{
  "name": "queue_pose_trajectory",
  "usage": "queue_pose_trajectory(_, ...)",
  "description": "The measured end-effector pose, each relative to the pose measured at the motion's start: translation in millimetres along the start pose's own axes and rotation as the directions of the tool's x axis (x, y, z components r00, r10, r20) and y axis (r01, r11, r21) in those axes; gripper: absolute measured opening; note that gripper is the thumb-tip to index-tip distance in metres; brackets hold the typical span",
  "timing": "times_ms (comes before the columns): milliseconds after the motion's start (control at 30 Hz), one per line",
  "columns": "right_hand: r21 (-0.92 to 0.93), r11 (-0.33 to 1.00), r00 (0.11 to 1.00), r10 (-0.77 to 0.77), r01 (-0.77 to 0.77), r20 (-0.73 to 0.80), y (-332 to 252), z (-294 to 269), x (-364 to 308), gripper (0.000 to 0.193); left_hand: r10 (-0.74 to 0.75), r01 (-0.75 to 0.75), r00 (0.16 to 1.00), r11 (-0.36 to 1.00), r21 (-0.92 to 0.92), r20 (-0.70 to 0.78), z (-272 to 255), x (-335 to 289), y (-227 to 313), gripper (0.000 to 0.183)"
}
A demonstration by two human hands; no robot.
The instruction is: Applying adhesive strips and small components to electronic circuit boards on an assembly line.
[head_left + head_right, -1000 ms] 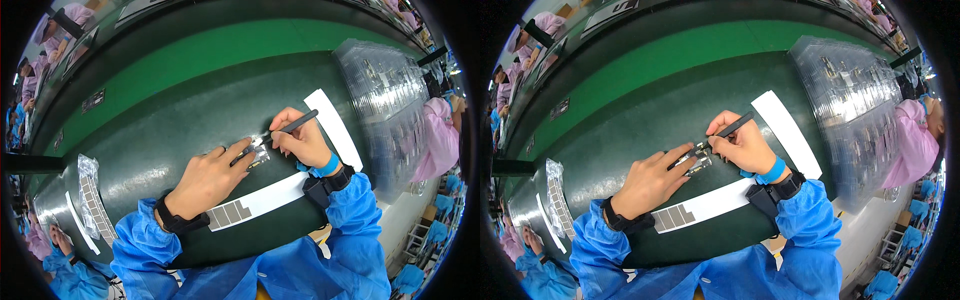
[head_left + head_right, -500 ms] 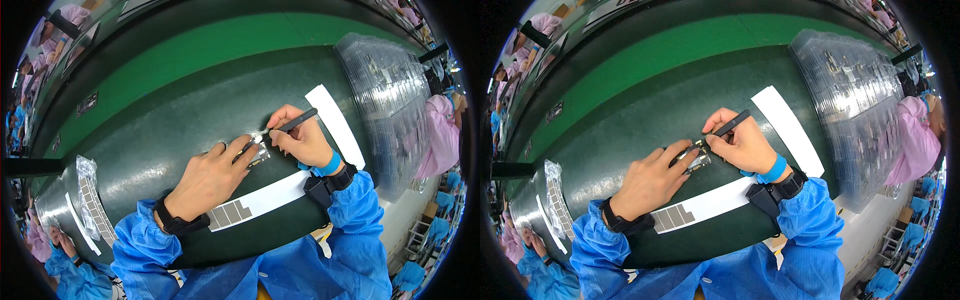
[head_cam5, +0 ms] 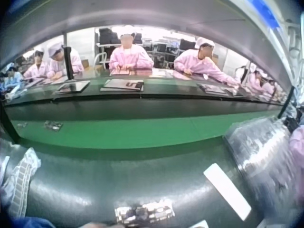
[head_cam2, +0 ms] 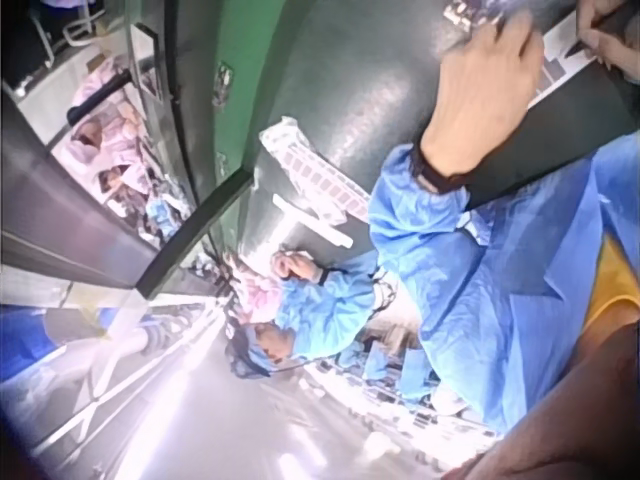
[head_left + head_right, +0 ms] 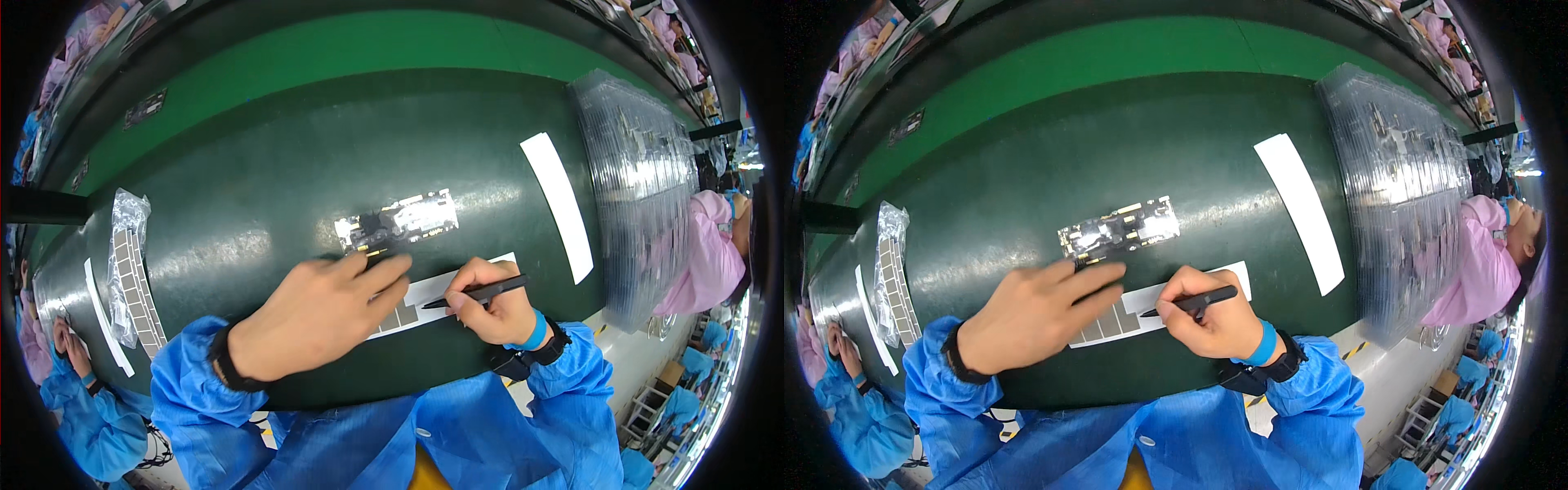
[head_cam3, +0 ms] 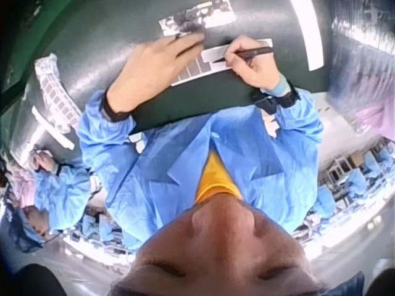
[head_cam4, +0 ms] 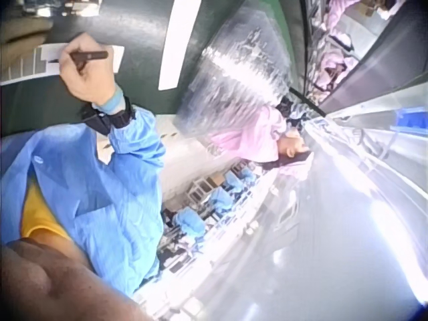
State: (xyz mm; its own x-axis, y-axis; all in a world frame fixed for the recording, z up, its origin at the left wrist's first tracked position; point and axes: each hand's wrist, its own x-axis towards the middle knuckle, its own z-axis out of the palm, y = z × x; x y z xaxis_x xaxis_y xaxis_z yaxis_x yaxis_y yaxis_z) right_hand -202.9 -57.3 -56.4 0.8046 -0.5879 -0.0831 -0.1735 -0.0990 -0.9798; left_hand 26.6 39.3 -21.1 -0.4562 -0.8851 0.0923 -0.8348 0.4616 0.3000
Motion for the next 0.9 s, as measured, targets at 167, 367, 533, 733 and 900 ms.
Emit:
queue_pose_trajectory(167, -0.100, 0.988, 0.993, -0.120, 0.119, -0.010, 10, 4, -1, 0.006, 0.020, -0.011, 0.991, 0.998, -0.064, 0.130, 11, -17, 15, 0.042)
queue_pose_trajectory(367, -0.134, 0.979, 0.988, -0.148, 0.153, 0.043, 11, 7, 0, 0.005, 0.031, -0.021, 0.994, 0.996, -0.092, 0.106, 21, -21, 14, 0.044)
queue_pose_trajectory(533, -0.063, 0.993, 0.995, -0.096, 0.099, 0.040, 9, 4, 0, 0.004, 0.019, -0.009, 0.993, 0.996, -0.093, 0.116, 21, -16, 15, 0.041)
queue_pose_trajectory(733, 0.128, 0.992, 0.998, 0.018, -0.009, -0.067, -10, -31, 19, 0.003, 0.030, -0.020, 0.995, 0.995, -0.098, 0.099, 14, -8, 15, 0.031)
queue_pose_trajectory(900, 0.115, 0.987, 0.988, 0.121, -0.110, -0.093, 0, -63, 59, 0.010, 0.049, -0.046, 0.998, 0.997, -0.066, 0.040, 11, 26, -7, 0.021)
